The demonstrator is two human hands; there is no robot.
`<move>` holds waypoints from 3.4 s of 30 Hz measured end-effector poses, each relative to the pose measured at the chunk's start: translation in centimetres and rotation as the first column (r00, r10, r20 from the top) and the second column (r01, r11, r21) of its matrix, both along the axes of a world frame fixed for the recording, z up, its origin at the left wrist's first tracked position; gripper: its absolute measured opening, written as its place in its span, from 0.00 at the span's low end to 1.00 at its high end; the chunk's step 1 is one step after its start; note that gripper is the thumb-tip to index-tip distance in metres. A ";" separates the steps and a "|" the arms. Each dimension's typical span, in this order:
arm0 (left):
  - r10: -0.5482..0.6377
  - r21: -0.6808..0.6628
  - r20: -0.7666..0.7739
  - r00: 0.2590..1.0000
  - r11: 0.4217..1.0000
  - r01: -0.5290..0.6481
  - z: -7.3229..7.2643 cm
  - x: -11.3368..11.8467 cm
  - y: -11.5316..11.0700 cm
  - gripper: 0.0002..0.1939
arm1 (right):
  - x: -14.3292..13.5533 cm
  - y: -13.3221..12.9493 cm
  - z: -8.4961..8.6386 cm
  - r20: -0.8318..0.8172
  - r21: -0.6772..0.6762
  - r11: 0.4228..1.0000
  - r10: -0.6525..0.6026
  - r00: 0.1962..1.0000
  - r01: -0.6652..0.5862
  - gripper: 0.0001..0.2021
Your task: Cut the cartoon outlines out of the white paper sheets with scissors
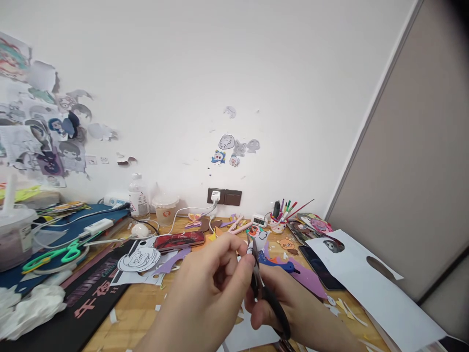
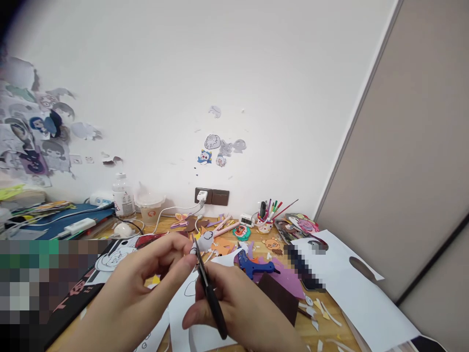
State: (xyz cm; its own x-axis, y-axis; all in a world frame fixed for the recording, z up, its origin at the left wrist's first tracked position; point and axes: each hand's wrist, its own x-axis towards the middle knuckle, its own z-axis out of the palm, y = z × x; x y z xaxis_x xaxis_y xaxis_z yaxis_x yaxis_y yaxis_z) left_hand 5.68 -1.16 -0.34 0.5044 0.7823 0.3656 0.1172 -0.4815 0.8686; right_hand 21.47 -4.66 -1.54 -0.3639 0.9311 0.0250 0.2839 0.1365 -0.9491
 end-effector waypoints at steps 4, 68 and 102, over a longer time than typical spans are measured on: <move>0.017 -0.023 0.068 0.998 1.000 -0.016 -0.1 0.4 -0.2 0.10 | 0.0 0.1 -0.2 -0.029 0.024 1.000 -0.003 1.000 0.003 0.23; 0.090 0.272 0.035 0.995 0.958 -0.096 -0.5 0.8 -0.7 0.08 | 0.3 -0.2 0.1 -0.007 0.009 1.000 0.010 1.000 -0.010 0.19; 0.034 0.044 0.278 0.960 0.998 -0.048 -0.6 1.2 -0.8 0.09 | 0.5 -0.5 0.5 0.028 0.006 1.000 0.020 0.999 -0.020 0.14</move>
State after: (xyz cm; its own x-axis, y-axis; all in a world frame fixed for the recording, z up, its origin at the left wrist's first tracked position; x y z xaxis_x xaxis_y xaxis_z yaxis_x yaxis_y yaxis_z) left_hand 6.86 -1.98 -0.92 0.3462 0.7774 0.5251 -0.1040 -0.5245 0.8450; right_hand 21.95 -5.17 -1.05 -0.3835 0.9233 0.0200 0.3078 0.1482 -0.9398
